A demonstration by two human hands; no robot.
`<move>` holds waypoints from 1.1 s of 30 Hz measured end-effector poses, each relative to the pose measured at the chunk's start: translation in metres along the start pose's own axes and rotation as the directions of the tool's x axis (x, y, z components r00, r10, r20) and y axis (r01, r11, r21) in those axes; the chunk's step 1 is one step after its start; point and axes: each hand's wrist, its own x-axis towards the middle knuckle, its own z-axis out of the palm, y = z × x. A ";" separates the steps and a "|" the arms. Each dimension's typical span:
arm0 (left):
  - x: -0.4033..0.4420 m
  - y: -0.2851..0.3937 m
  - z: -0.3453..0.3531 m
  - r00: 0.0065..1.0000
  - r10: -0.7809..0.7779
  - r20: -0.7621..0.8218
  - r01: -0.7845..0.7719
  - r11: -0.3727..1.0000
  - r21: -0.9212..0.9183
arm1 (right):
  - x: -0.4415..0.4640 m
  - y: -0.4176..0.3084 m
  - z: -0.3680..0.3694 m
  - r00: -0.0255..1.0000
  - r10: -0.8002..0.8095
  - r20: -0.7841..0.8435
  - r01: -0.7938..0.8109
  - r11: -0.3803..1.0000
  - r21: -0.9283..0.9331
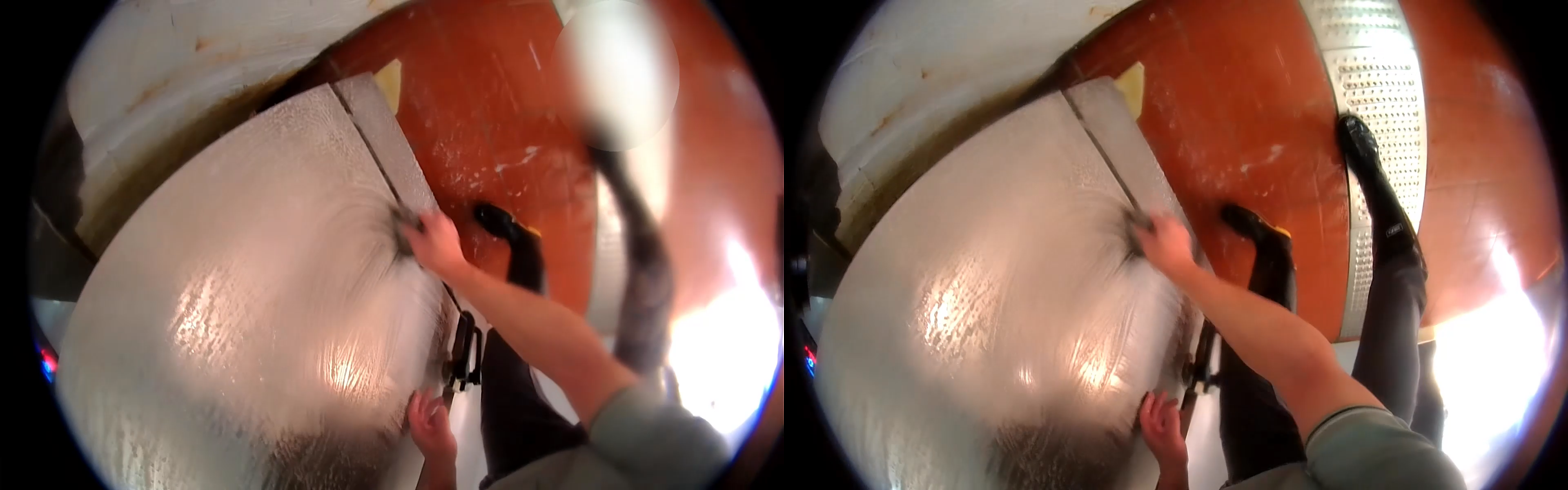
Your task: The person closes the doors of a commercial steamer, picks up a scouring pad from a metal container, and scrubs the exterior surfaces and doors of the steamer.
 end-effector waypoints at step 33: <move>0.002 -0.011 -0.014 0.993 0.118 0.015 -0.118 0.993 0.001 | 0.070 -0.175 -0.035 0.991 -0.009 0.134 -0.019 0.978 0.206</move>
